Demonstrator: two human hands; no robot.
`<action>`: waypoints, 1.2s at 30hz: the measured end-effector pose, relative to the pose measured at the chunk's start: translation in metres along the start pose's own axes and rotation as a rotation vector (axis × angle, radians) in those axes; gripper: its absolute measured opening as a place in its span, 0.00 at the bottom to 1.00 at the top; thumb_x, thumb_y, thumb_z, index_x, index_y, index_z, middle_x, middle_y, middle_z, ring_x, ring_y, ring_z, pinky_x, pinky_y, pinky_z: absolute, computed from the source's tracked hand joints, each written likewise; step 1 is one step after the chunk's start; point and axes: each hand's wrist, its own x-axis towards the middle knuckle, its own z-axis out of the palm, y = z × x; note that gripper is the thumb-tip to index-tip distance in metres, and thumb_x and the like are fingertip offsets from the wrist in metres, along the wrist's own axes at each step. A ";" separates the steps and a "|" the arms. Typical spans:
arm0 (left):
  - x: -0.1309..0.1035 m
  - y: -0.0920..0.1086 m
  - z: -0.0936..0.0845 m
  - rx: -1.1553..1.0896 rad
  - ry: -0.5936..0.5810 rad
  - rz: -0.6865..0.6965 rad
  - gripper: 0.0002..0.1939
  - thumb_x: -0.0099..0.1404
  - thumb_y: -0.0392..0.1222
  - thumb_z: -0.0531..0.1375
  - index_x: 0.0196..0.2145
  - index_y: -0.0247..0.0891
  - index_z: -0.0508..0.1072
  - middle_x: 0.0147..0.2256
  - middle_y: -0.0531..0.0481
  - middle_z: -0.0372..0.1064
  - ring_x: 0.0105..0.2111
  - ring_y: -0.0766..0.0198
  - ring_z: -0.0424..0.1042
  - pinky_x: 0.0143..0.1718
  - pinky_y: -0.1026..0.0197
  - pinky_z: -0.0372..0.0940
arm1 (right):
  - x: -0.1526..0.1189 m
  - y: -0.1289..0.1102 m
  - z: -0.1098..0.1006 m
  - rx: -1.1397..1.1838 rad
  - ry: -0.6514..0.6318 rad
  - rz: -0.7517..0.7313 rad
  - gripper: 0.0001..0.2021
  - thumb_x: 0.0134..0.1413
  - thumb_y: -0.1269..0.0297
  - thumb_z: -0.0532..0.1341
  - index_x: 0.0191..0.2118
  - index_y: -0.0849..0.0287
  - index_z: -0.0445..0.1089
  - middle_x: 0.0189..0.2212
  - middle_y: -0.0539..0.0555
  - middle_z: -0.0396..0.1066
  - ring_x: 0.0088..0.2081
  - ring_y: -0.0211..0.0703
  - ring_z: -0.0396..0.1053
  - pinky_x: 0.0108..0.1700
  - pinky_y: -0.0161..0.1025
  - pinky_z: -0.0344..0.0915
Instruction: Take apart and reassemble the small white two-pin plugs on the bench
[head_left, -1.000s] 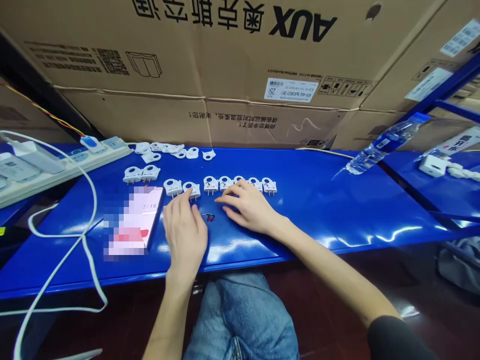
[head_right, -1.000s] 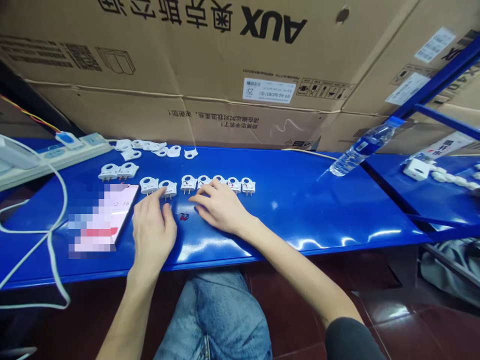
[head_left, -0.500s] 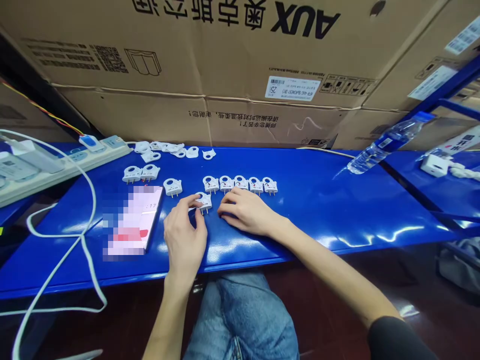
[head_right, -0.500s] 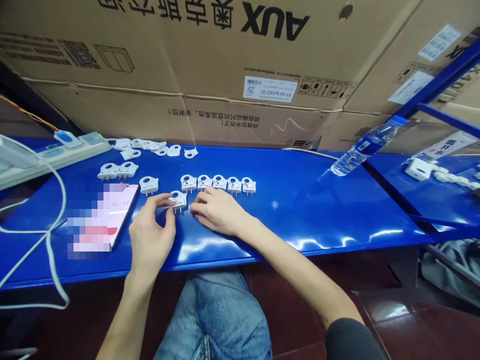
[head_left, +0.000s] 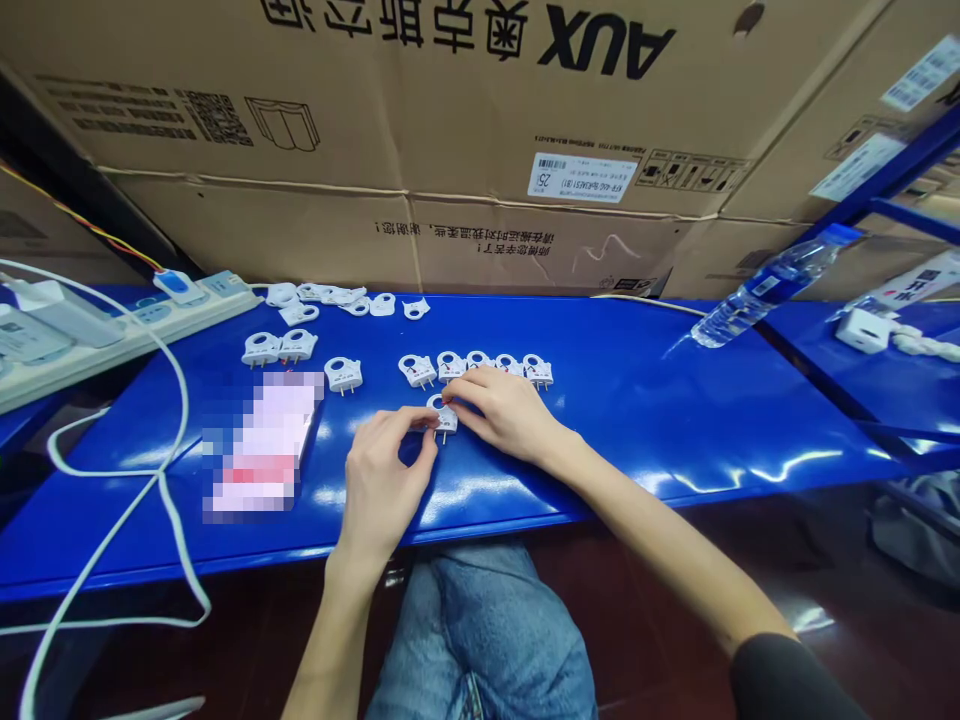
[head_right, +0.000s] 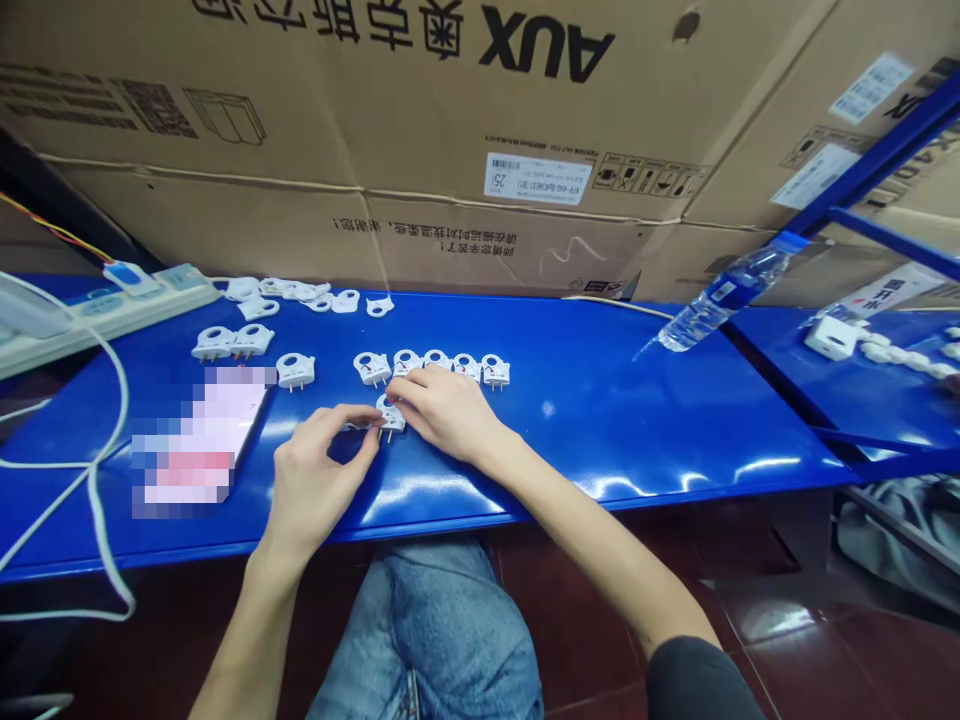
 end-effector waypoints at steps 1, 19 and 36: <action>0.000 0.000 0.000 0.000 -0.009 0.018 0.07 0.69 0.37 0.60 0.42 0.44 0.78 0.39 0.52 0.80 0.39 0.59 0.77 0.47 0.54 0.68 | 0.000 0.000 0.000 0.005 0.004 0.004 0.10 0.75 0.65 0.54 0.51 0.56 0.73 0.47 0.57 0.78 0.49 0.48 0.72 0.48 0.42 0.67; -0.002 -0.002 0.001 -0.018 -0.028 0.046 0.08 0.71 0.37 0.60 0.44 0.44 0.77 0.40 0.52 0.79 0.40 0.60 0.77 0.48 0.55 0.68 | 0.001 0.003 0.001 -0.034 -0.070 0.030 0.11 0.73 0.66 0.58 0.52 0.58 0.77 0.47 0.59 0.76 0.49 0.50 0.69 0.48 0.44 0.66; -0.003 -0.003 0.002 -0.087 -0.053 0.057 0.09 0.73 0.38 0.58 0.45 0.44 0.78 0.41 0.51 0.78 0.41 0.61 0.77 0.47 0.57 0.71 | 0.001 -0.005 -0.001 0.002 0.018 0.085 0.07 0.71 0.69 0.56 0.44 0.59 0.72 0.43 0.58 0.76 0.46 0.49 0.69 0.49 0.44 0.65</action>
